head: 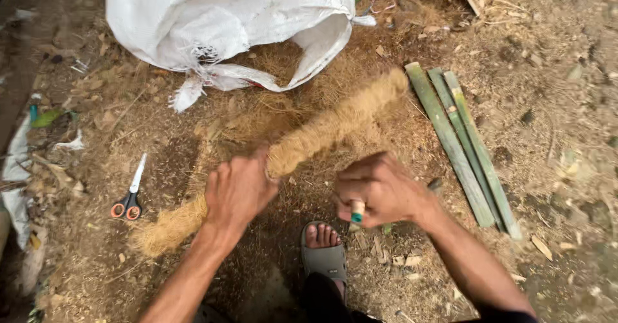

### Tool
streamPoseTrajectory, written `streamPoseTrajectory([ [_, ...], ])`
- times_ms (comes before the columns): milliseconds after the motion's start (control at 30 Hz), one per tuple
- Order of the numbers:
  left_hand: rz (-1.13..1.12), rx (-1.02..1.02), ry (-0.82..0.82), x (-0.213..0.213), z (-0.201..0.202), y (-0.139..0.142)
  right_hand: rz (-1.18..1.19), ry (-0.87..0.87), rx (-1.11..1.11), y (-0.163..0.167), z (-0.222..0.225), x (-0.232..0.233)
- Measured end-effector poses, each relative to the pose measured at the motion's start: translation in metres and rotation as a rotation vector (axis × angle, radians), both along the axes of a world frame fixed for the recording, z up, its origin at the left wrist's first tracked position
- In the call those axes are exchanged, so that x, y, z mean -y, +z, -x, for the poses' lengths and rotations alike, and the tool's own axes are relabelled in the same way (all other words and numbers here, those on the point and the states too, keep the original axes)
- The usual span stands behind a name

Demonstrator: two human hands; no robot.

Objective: The person gathers loose coconut fiber from a white sack and twists it by hand into a long rope. They trim the rope with scissors and then begin twisting a second rope, using a bamboo tube as a temporary anchor.

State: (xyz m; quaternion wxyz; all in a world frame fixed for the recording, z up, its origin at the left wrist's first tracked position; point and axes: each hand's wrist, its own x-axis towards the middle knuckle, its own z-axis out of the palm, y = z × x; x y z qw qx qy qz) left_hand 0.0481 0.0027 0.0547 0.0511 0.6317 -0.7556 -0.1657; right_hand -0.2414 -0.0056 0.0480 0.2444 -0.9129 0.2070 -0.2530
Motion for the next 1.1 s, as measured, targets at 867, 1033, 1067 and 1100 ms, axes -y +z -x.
streamPoseTrajectory([
  [867, -0.068, -0.324, 0.124, 0.006, -0.003, -0.013, -0.135, -0.117, 0.078, -0.026, -0.049, 0.011],
  [1033, 0.148, 0.071, -0.085, -0.004, 0.014, -0.018, 0.111, 0.080, -0.724, 0.044, -0.078, -0.006],
  [1067, 0.137, 0.120, -0.129, -0.008, 0.019, -0.019, 0.010, 0.155, -0.909, 0.057, -0.083, 0.002],
  [1100, 0.119, 0.172, -0.174, -0.013, 0.021, -0.020, -0.174, 0.157, -1.004, 0.067, -0.089, 0.010],
])
